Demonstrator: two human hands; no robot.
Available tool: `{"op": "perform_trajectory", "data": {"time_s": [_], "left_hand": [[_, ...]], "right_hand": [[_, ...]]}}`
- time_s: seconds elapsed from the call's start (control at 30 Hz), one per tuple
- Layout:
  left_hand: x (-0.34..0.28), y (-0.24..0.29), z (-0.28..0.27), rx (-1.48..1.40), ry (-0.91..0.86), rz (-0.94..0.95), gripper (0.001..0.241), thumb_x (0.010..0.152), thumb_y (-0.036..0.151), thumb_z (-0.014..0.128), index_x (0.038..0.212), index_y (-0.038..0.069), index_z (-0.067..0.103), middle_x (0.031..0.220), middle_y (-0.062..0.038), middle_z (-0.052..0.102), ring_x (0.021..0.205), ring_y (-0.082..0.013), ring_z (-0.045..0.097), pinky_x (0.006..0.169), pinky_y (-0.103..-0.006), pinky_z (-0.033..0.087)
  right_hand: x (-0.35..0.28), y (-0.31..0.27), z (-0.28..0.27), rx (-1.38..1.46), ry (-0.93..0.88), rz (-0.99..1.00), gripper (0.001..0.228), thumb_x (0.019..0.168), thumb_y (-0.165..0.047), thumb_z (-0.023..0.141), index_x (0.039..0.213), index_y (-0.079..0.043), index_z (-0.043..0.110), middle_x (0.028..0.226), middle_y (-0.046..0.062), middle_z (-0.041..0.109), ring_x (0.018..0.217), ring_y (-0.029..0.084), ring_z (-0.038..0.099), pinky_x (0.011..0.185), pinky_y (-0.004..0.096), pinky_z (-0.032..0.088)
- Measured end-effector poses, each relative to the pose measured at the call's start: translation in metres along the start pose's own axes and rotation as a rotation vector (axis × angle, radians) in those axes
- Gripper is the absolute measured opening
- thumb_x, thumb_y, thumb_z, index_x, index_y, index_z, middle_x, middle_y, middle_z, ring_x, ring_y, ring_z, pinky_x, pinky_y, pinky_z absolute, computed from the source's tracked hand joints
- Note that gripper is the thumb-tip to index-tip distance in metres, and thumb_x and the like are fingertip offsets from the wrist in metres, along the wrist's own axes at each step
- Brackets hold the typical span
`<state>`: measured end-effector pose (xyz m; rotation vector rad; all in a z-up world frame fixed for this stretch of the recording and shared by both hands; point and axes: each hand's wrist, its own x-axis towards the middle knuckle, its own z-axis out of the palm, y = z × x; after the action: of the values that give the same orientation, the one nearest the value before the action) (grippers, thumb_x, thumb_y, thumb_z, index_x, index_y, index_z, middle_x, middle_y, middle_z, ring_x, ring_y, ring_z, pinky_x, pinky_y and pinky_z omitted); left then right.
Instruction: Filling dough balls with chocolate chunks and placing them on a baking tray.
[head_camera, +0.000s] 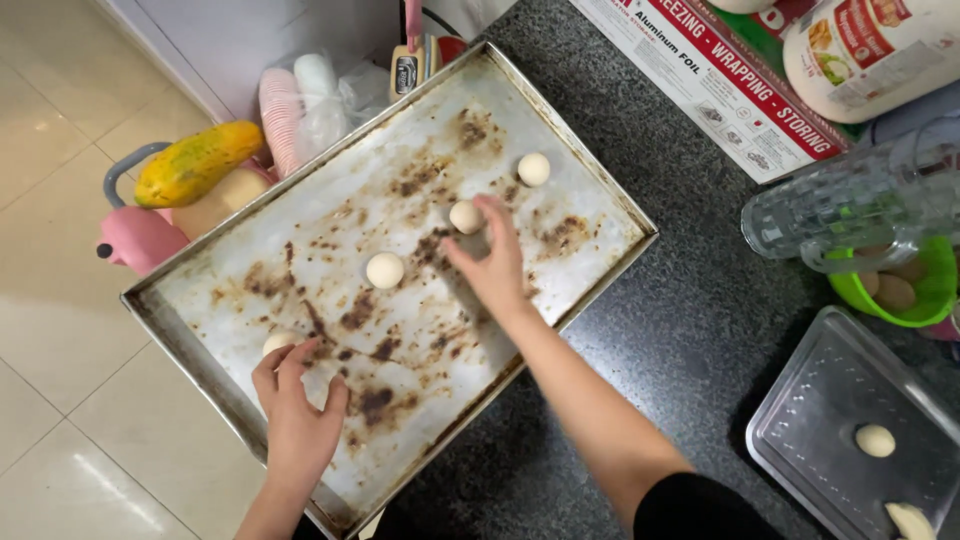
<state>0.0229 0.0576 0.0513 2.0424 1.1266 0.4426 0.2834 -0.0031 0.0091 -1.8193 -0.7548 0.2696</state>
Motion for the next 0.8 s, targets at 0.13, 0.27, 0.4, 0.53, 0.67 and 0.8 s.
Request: {"op": "perform_trajectory", "data": {"time_s": [0.13, 0.27, 0.4, 0.53, 0.67, 0.8], "left_hand": [[0.005, -0.007, -0.008, 0.024, 0.078, 0.049, 0.053, 0.072, 0.006, 0.062, 0.122, 0.003, 0.048, 0.125, -0.020, 0.035, 0.106, -0.0317, 0.043, 0.088, -0.0370, 0.041], [0.014, -0.018, -0.014, 0.116, 0.192, 0.065, 0.058, 0.067, 0.006, 0.068, 0.121, 0.005, 0.049, 0.120, -0.020, 0.038, 0.108, -0.0372, 0.045, 0.091, -0.0430, 0.040], [0.023, -0.060, -0.005, 0.233, 0.211, 0.012, 0.077, 0.055, 0.016, 0.080, 0.124, 0.007, 0.048, 0.119, -0.021, 0.041, 0.107, -0.0427, 0.047, 0.093, -0.0519, 0.039], [0.032, -0.062, -0.004, 0.230, 0.179, -0.010, 0.077, 0.054, 0.016, 0.083, 0.122, 0.001, 0.049, 0.117, -0.024, 0.044, 0.105, -0.0458, 0.050, 0.091, -0.0535, 0.040], [0.041, -0.072, 0.004, 0.240, 0.131, 0.017, 0.069, 0.056, 0.019, 0.082, 0.117, 0.008, 0.053, 0.112, -0.015, 0.046, 0.105, -0.0385, 0.052, 0.091, -0.0462, 0.044], [0.047, -0.087, 0.010, 0.172, 0.142, 0.010, 0.058, 0.054, 0.023, 0.084, 0.105, 0.011, 0.060, 0.103, -0.009, 0.051, 0.097, -0.0333, 0.057, 0.087, -0.0396, 0.049]], "right_hand": [[-0.026, -0.015, 0.021, 0.028, -0.062, -0.231, 0.056, 0.076, -0.013, 0.072, 0.124, -0.008, 0.044, 0.129, 0.011, 0.047, 0.120, 0.027, 0.048, 0.104, 0.040, 0.039], [-0.034, -0.012, 0.053, -0.034, -0.257, -0.185, 0.061, 0.074, -0.021, 0.074, 0.125, -0.005, 0.045, 0.129, 0.013, 0.047, 0.120, 0.030, 0.048, 0.101, 0.041, 0.041], [-0.035, 0.002, 0.078, -0.004, -0.256, -0.220, 0.068, 0.066, -0.019, 0.079, 0.124, -0.004, 0.047, 0.125, 0.017, 0.049, 0.119, 0.034, 0.049, 0.102, 0.043, 0.040], [-0.039, 0.003, 0.084, -0.011, -0.182, -0.215, 0.055, 0.068, -0.011, 0.077, 0.118, -0.006, 0.053, 0.117, 0.014, 0.055, 0.109, 0.033, 0.056, 0.093, 0.042, 0.046], [-0.043, 0.004, 0.084, -0.031, -0.172, -0.213, 0.053, 0.069, -0.013, 0.077, 0.117, -0.007, 0.055, 0.118, 0.011, 0.055, 0.110, 0.031, 0.056, 0.093, 0.040, 0.047], [-0.044, 0.001, 0.083, -0.071, -0.199, -0.202, 0.056, 0.070, -0.013, 0.076, 0.120, -0.006, 0.052, 0.121, 0.013, 0.053, 0.111, 0.033, 0.054, 0.093, 0.043, 0.047]]}}
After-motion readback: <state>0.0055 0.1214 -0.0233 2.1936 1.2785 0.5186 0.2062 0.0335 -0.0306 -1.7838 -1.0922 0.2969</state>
